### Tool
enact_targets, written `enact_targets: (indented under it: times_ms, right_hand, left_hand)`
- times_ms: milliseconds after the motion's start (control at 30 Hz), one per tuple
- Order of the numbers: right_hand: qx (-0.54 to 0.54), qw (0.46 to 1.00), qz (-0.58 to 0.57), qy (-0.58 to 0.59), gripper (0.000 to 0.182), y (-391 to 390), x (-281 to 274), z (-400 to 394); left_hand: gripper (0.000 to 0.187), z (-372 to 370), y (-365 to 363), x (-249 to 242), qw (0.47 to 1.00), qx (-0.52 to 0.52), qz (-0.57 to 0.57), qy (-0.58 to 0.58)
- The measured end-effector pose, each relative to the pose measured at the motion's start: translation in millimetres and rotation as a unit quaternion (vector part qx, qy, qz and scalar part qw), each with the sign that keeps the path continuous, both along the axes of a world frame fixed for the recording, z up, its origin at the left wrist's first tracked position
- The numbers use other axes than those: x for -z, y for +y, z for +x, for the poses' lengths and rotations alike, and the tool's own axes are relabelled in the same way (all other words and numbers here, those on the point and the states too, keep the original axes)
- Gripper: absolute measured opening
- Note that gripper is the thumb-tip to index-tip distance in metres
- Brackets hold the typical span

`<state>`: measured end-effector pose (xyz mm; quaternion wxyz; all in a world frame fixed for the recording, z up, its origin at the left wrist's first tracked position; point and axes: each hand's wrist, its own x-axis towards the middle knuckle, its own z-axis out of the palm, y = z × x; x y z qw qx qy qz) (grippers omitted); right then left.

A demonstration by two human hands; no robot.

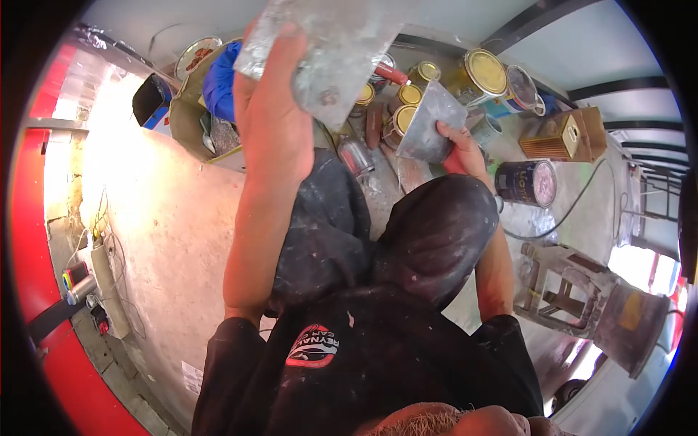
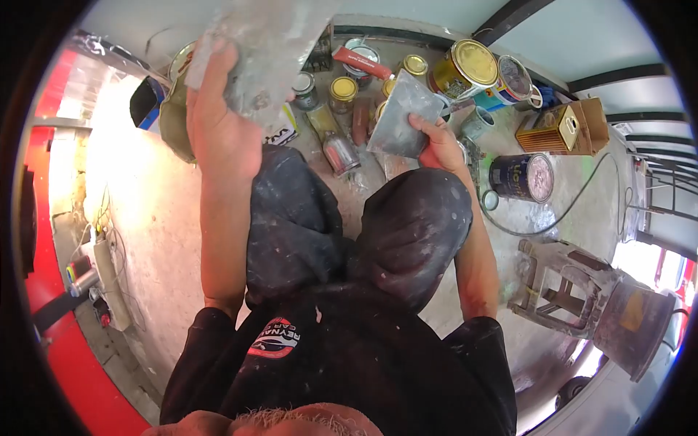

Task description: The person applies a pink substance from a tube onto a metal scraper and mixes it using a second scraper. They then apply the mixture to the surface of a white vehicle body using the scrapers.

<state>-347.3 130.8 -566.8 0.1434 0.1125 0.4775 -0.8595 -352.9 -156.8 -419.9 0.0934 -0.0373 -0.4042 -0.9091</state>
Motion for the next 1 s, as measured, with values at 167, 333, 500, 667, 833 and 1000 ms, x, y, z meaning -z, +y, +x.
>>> enact_targets:
  times_ms: [167, 333, 500, 667, 833, 1000]
  right_hand:
    - [0.023, 1.0, -0.006, -0.006, 0.039, 17, 20, -4]
    - [0.053, 0.997, -0.049, 0.019, 0.033, 19, 13, -1]
    - [0.043, 0.998, -0.05, 0.021, 0.028, 25, 4, -10]
    - [-0.01, 0.996, 0.054, 0.068, 0.028, 36, -39, -26]
    - [-0.046, 0.984, 0.094, 0.143, 0.034, 35, -104, -28]
    - [-0.094, 0.933, 0.262, 0.229, 0.044, 27, -135, -28]
  left_hand:
    - [0.033, -14, 10, 7, 0.997, 0.0, -0.074, -0.016]
    - [0.045, -24, 21, 19, 0.988, 0.064, -0.111, -0.083]
    - [0.036, -21, 44, 8, 0.976, 0.092, -0.189, -0.047]
    - [0.024, -40, 30, 21, 0.929, 0.272, -0.228, -0.108]
    - [0.044, -62, 61, 5, 0.827, 0.327, -0.456, -0.034]
    - [0.049, -58, 118, -4, 0.868, 0.268, -0.415, -0.054]
